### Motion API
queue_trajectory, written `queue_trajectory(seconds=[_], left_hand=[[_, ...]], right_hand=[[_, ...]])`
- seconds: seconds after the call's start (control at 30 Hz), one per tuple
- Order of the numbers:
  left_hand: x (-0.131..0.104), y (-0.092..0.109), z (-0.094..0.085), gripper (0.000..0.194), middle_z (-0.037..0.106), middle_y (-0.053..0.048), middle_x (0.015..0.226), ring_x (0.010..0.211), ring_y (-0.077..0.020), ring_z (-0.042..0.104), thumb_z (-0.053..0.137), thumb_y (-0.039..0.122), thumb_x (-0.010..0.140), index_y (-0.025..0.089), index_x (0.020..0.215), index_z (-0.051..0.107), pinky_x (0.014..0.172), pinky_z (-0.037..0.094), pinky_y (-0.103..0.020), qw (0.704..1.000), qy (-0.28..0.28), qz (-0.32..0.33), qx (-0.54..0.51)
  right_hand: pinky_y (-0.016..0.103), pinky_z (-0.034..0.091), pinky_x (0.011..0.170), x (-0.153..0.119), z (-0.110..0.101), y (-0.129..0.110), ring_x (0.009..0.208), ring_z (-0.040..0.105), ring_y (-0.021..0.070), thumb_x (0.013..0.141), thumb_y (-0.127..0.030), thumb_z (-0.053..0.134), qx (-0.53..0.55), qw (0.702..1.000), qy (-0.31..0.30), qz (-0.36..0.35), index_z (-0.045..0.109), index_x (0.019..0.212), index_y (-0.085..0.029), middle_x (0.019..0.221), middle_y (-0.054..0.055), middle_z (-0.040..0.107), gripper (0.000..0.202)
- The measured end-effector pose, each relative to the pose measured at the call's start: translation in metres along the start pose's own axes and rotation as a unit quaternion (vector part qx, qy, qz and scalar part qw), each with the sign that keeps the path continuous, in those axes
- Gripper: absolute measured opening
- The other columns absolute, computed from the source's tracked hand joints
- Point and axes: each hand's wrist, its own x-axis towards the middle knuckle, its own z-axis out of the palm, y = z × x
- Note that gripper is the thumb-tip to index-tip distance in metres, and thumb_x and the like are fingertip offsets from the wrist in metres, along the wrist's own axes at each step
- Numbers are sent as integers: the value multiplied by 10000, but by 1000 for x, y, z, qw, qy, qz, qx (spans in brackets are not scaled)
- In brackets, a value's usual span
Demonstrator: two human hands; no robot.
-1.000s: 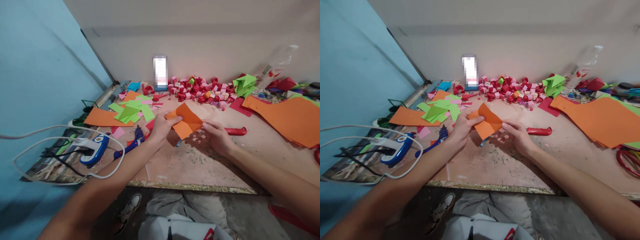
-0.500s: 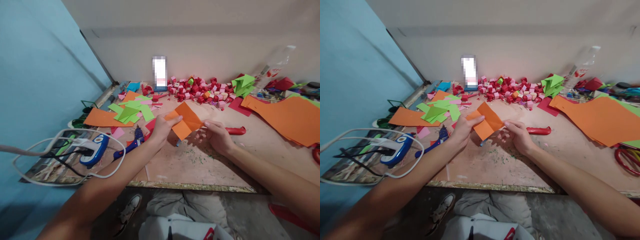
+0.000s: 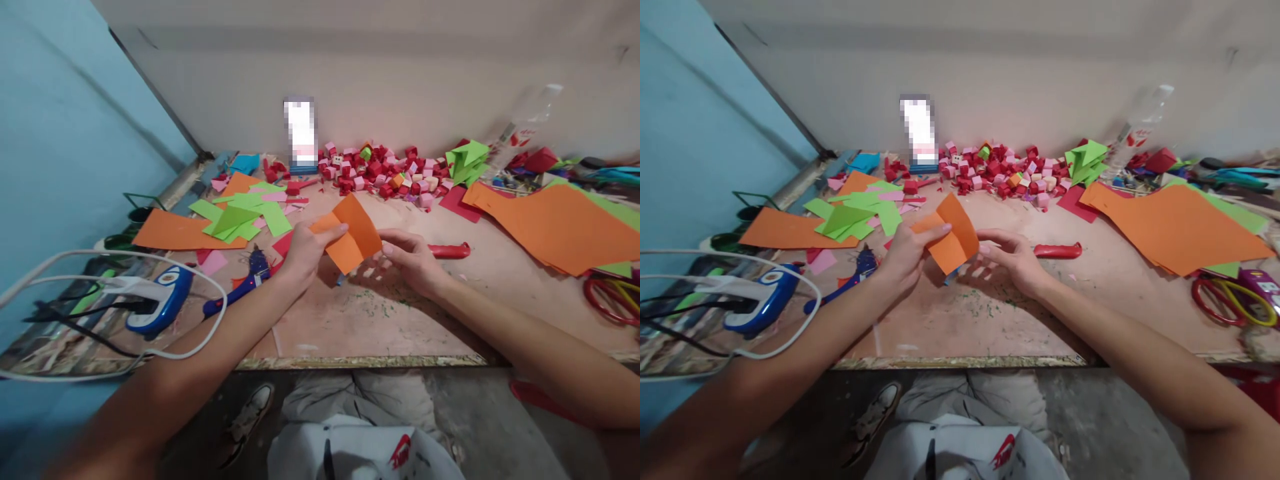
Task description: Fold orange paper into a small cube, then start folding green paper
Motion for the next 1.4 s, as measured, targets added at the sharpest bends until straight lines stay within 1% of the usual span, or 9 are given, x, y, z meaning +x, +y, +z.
queue_trajectory(seconds=[0.17,0.4,0.57,0.67,0.87,1.03,1.17,1.27,1.4], left_hand=[[0,-1,0,371,819,-86,975,824,-216,743,965,348,664,144,925,797,765,605,-318,1000,-25,3,5],[-2,-2,-2,360,813,-71,972,819,-197,723,965,358,688,158,943,808,769,574,-299,994,-100,9,42],[-8,4,1,316,809,-58,943,787,-191,714,931,406,727,178,919,827,738,572,-295,988,-117,23,95],[-12,7,3,295,801,-57,909,770,-196,709,901,418,747,178,902,828,710,567,-296,984,-122,27,125],[-13,5,2,248,783,-44,885,741,-174,687,880,347,761,167,925,830,648,525,-259,978,-135,26,154],[-14,8,1,247,798,-53,942,785,-180,710,862,290,768,165,979,839,688,544,-262,973,-170,1,154],[-17,8,2,235,798,-69,904,752,-189,711,840,362,812,160,932,843,641,528,-263,967,-172,-7,186],[-17,5,2,244,795,-77,875,720,-188,703,838,399,821,160,872,835,610,512,-263,964,-171,-21,203],[-17,6,2,225,802,-83,911,744,-189,716,818,368,833,158,912,846,631,518,-263,957,-186,-28,220]], right_hand=[[331,623,611,2,0,0,754,775,230,871,-484,901,-44,999,-11,-4,807,1266,-264,966,66,829,462],[293,593,632,3,3,0,687,709,166,864,-522,893,-96,995,0,-5,852,1058,-213,986,80,826,367],[287,561,627,3,6,-4,637,662,156,815,-522,917,-120,993,15,-1,857,932,-205,846,52,802,344],[295,548,627,3,7,-4,647,653,167,788,-531,923,-134,990,29,11,855,893,-205,832,52,799,349],[294,512,620,2,6,-1,638,625,164,794,-509,918,-146,988,50,7,854,863,-194,819,54,792,328],[284,468,605,2,4,-1,628,588,156,802,-505,908,-170,983,70,-5,829,785,-180,733,42,744,334],[286,446,577,2,6,-4,611,568,157,783,-521,915,-189,979,72,-15,806,744,-185,678,29,702,355],[293,449,575,2,7,-4,609,561,161,793,-551,900,-200,977,72,-22,791,721,-197,674,27,693,377],[307,477,611,1,8,-2,647,592,177,800,-559,896,-213,974,73,-27,801,742,-210,734,40,735,366]])
